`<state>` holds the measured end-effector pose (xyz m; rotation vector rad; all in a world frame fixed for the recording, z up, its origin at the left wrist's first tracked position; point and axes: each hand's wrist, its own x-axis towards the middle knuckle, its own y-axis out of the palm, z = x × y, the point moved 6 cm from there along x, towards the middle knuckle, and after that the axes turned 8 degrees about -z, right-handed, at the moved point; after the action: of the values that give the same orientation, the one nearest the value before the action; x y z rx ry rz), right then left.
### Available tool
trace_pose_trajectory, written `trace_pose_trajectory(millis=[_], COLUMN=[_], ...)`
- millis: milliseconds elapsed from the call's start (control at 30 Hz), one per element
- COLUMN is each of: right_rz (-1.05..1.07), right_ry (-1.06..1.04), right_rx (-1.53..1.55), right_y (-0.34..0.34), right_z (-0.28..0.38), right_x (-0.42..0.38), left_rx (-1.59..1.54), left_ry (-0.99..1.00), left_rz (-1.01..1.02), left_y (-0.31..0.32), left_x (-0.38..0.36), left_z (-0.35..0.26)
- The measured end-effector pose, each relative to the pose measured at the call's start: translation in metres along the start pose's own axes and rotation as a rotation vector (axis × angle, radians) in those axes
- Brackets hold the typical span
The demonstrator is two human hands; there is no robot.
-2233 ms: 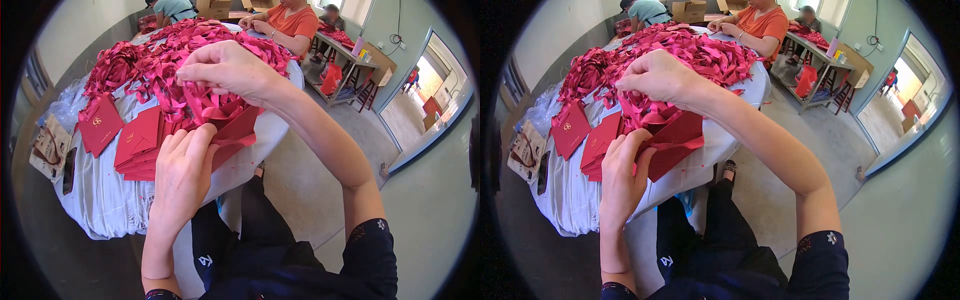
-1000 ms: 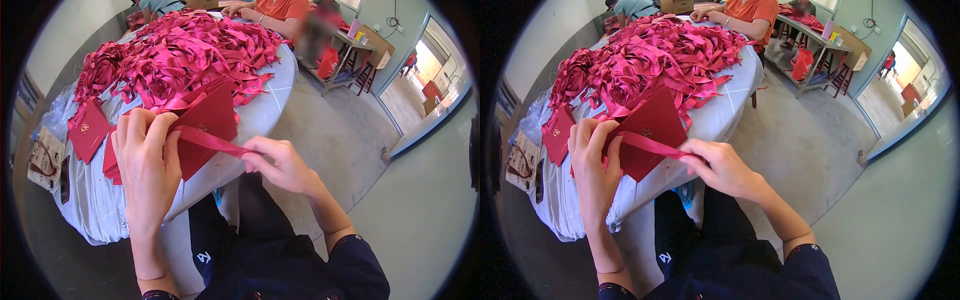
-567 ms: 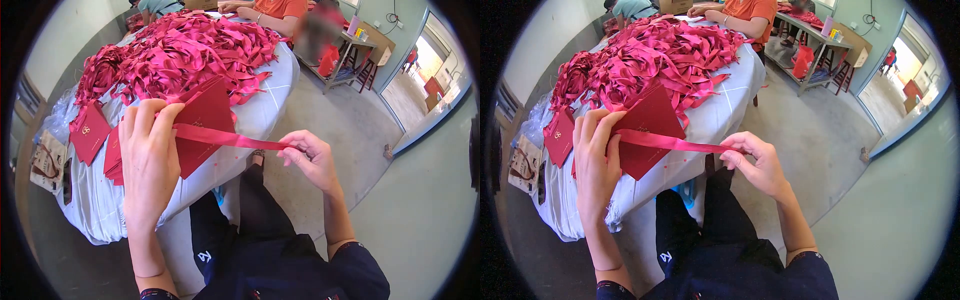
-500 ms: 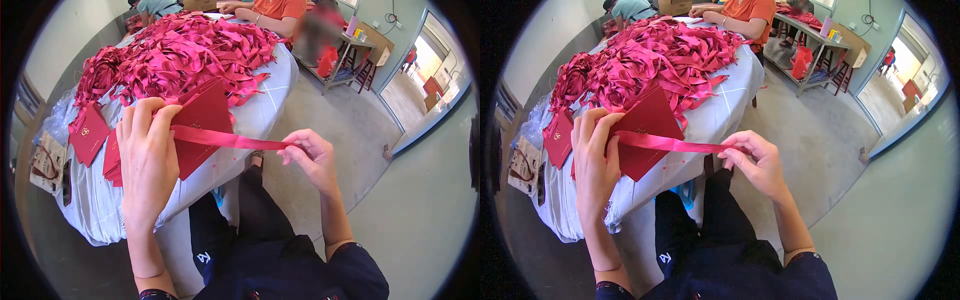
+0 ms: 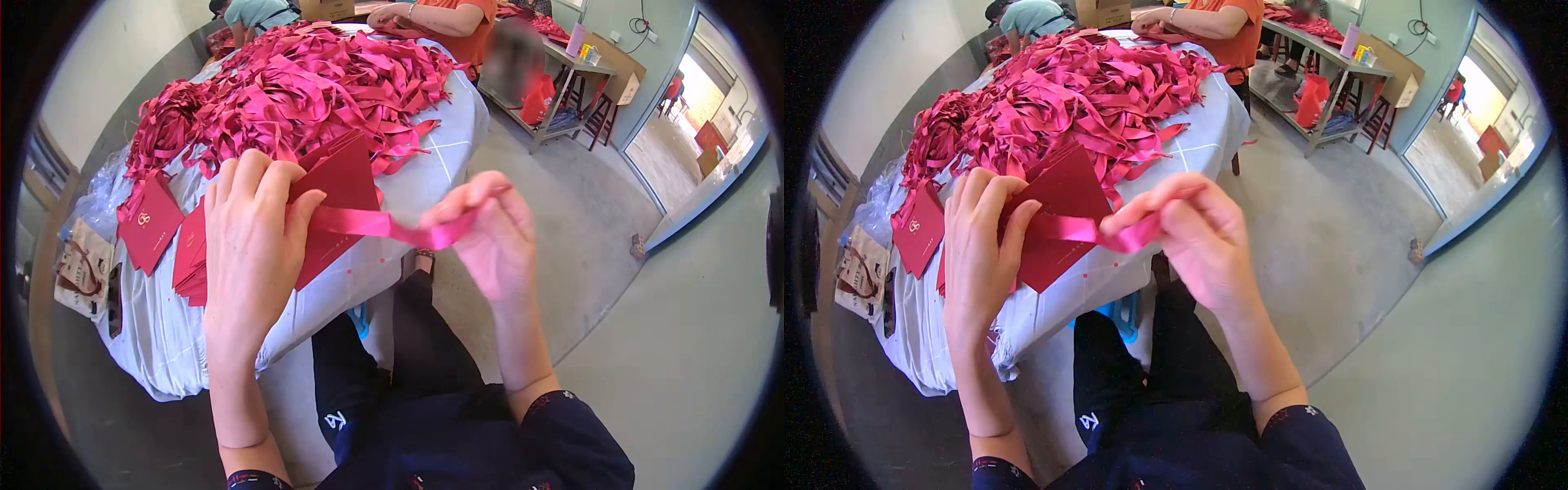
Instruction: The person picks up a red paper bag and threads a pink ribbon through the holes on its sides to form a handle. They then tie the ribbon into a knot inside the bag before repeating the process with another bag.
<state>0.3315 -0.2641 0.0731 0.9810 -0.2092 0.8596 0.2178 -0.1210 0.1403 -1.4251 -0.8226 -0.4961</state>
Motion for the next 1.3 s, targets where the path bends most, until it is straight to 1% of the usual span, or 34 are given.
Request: trace_pose_trajectory(millis=[33,100,167,200,233,300,333,367,400,433,500,533,600,633,667,700,733,800,900,933,1000,1033,1100,1300], right_rz=[0.002,0.034,0.004,-0.012,-0.012,-0.024,-0.068,-0.062,-0.081,-0.099,-0.118,-0.112,-0.1,-0.088,-0.075,-0.069,-0.072,-0.067,-0.054,-0.043,-0.031,-0.028,-0.021,-0.002], right_ry=[0.001,0.157,0.17,0.217,0.218,0.231,0.234,0.238,0.2,0.161,0.168,0.146,0.126,0.068,0.011,0.015,0.0,-0.014,-0.004,-0.032,-0.059,-0.074,-0.093,-0.12], right_rx=[0.0,-0.361,-0.516,-0.48,-0.479,-0.609,-0.558,-0.554,-0.61,-0.667,-0.696,-0.745,-0.791,-0.851,-0.912,-0.914,-0.936,-0.958,-0.997,-1.023,-1.052,-1.059,-1.067,-1.077], right_y=[0.002,0.005,0.011,0.009,0.008,0.006,0.006,0.008,0.01,0.012,0.02,0.023,0.026,0.027,0.028,0.03,0.033,0.038,0.041,0.042,0.043,0.044,0.046,0.047], right_z=[-0.002,-0.02,-0.039,-0.052,-0.057,-0.066,-0.069,-0.07,-0.068,-0.065,-0.061,-0.058,-0.058,-0.057,-0.055,-0.054,-0.052,-0.048,-0.048,-0.047,-0.047,-0.047,-0.047,-0.047], right_x=[0.003,0.008,0.011,0.012,0.014,0.02,0.022,0.022,0.024,0.025,0.023,0.022,0.02,0.019,0.018,0.017,0.016,0.014,0.013,0.014,0.013,0.013,0.013,0.014], left_rx=[0.001,-0.016,-0.048,-0.083,-0.082,-0.173,-0.167,-0.248,-0.329,-0.324,-0.693,-0.689,-0.774,-0.773,-0.818,-0.865,-0.867,-0.879,-0.926,-0.927,-0.966,-0.968,-1.029,-0.986], left_ry=[-0.001,0.016,0.018,0.02,0.02,-0.015,-0.02,-0.07,-0.12,-0.126,-0.254,-0.257,-0.351,-0.356,-0.398,-0.439,-0.444,-0.557,-0.525,-0.527,-0.584,-0.584,-0.479,-0.488], left_rz=[-0.002,0.089,0.071,0.052,0.053,0.065,0.064,0.111,0.158,0.157,0.133,0.128,0.282,0.278,0.32,0.362,0.358,0.438,0.465,0.463,0.456,0.454,0.427,0.409], left_y=[0.001,0.01,0.016,0.017,0.017,0.017,0.016,0.017,0.019,0.021,0.027,0.024,0.027,0.024,0.025,0.027,0.027,0.032,0.033,0.032,0.033,0.033,0.03,0.032], left_x=[0.003,0.007,0.009,0.01,0.01,0.009,0.009,0.009,0.009,0.008,0.005,0.005,0.002,0.002,0.0,-0.002,-0.002,-0.008,-0.008,-0.009,-0.011,-0.012,-0.009,-0.013], left_z=[0.0,-0.002,0.002,0.003,0.005,0.01,0.012,0.015,0.019,0.022,0.031,0.032,0.035,0.036,0.037,0.038,0.039,0.046,0.046,0.047,0.048,0.048,0.044,0.047])
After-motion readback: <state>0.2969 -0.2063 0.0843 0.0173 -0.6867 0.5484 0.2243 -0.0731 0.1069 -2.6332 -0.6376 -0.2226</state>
